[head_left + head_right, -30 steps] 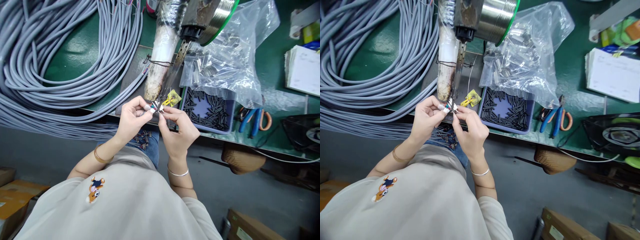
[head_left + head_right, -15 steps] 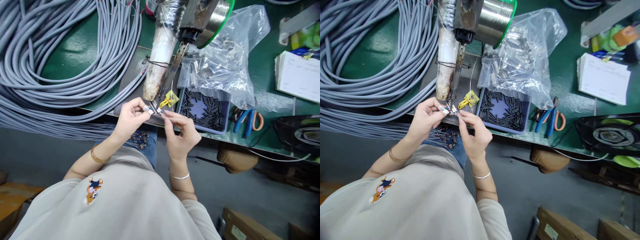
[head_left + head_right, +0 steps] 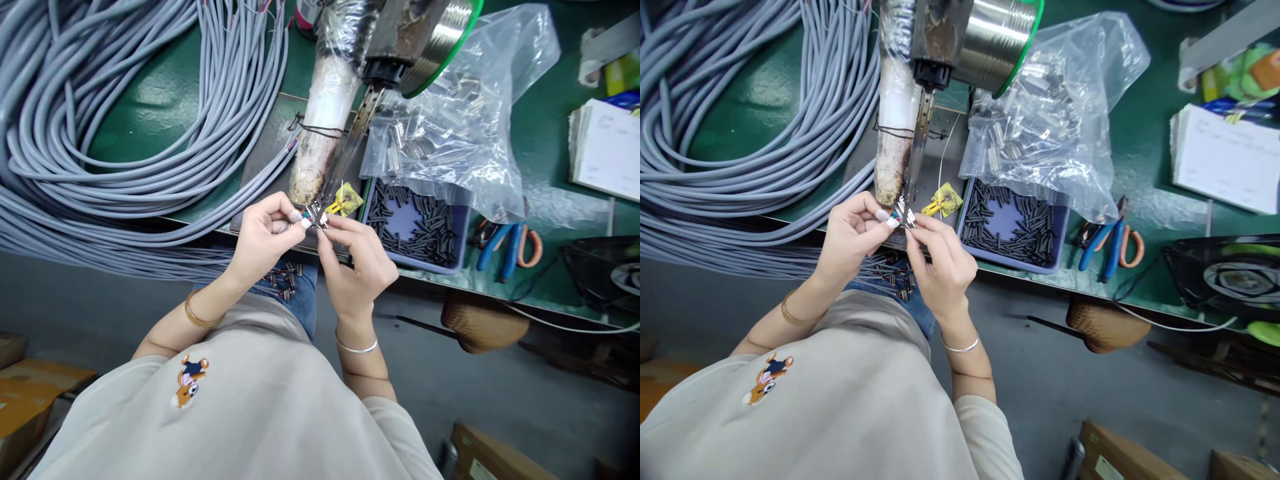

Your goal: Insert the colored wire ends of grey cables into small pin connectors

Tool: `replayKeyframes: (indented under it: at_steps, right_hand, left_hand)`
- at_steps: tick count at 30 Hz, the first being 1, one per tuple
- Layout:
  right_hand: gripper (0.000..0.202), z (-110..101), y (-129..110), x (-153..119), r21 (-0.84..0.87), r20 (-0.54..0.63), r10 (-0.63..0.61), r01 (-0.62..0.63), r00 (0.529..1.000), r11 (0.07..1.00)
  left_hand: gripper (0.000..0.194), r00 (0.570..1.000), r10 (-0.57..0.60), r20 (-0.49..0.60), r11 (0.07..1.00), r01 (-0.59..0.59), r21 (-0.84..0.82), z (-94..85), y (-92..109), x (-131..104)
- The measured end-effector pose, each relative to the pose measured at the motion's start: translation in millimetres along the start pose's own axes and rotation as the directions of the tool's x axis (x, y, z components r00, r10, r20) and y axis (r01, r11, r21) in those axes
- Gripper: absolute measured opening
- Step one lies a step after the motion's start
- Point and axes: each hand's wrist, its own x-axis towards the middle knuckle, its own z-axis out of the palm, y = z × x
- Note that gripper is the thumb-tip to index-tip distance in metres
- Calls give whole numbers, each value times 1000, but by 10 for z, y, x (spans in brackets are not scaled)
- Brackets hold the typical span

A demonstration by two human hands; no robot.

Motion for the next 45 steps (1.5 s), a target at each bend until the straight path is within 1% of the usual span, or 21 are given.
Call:
replayKeyframes:
  at_steps: [6,11,20,25,27,28,29,30,32,33,34,35,36,37,39,40,41,42,43,44,45]
  right_hand:
    - [11,1,-21,-16,-89,23,-61,63,998,994]
    - [15,-2,11,-53,-70,34,-69,71,997,995]
    - [17,20,18,-53,-63,16,-93,94,996,994]
    - [16,-56,21,-106,-46,39,-48,50,998,998]
    - [12,-122,19,-93,18,6,13,-13,1000,1000]
    - [9,-163,15,-61,60,-54,32,-28,998,998]
    - [7,-209,12,-8,95,-143,40,-26,989,995]
    - [7,-264,13,67,112,-266,23,7,964,994]
    - [10,-400,46,277,34,-533,-71,105,843,994]
    - [16,-483,89,407,-15,-642,-101,119,760,993]
    - [23,-575,158,549,-53,-710,-127,128,692,990]
    - [27,-671,253,704,-77,-698,-123,96,705,992]
    - [28,-765,375,870,-93,-601,-85,37,795,995]
    - [25,-850,520,1049,-126,-521,-91,30,849,992]
    - [21,-962,850,1436,-195,-373,-93,20,923,981]
    - [15,-979,1016,1635,-243,-257,-17,-48,966,969]
    - [10,-966,1172,1828,-341,-170,81,-136,982,930]
    - [12,-926,1311,2006,-463,-99,184,-209,978,861]
    - [11,-866,1430,2160,-561,-11,283,-240,959,792]
    - [10,-792,1528,2283,-584,44,316,-232,948,778]
    - [12,-712,1605,2373,-595,89,345,-227,934,771]
  left_hand:
    - [27,1000,-6,-1,1000,6,-2,-4,-34,19]
    - [24,1000,-21,14,1000,22,-18,-19,-88,18]
    - [21,999,-46,-3,999,46,13,0,-73,-25]
    - [22,997,-77,-15,992,78,103,-14,-104,-99]
    - [22,996,-83,36,983,76,169,-29,-108,-166]
    - [21,991,-95,89,974,74,215,-39,-107,-206]
    - [19,980,-119,163,960,72,269,-52,-107,-247]
    - [17,959,-144,245,943,58,327,-67,-108,-288]
    - [11,885,-199,422,897,-9,443,-101,-127,-364]
    - [10,838,-219,499,867,-67,495,-118,-146,-397]
    - [10,785,-245,570,830,-134,541,-135,-173,-428]
    - [11,731,-274,625,787,-203,583,-153,-207,-457]
    - [13,677,-307,669,741,-271,614,-171,-244,-486]
    - [14,631,-342,696,690,-334,642,-188,-281,-514]
    - [16,580,-400,709,583,-436,686,-212,-339,-570]
    - [16,574,-408,710,538,-477,695,-212,-353,-595]
    - [15,577,-391,717,513,-511,690,-196,-352,-614]
    - [17,585,-349,732,503,-542,673,-160,-338,-625]
    - [19,596,-282,752,507,-573,644,-99,-311,-624]
    - [23,602,-196,774,512,-610,605,-12,-277,-608]
    - [27,595,-106,797,501,-661,560,103,-240,-574]
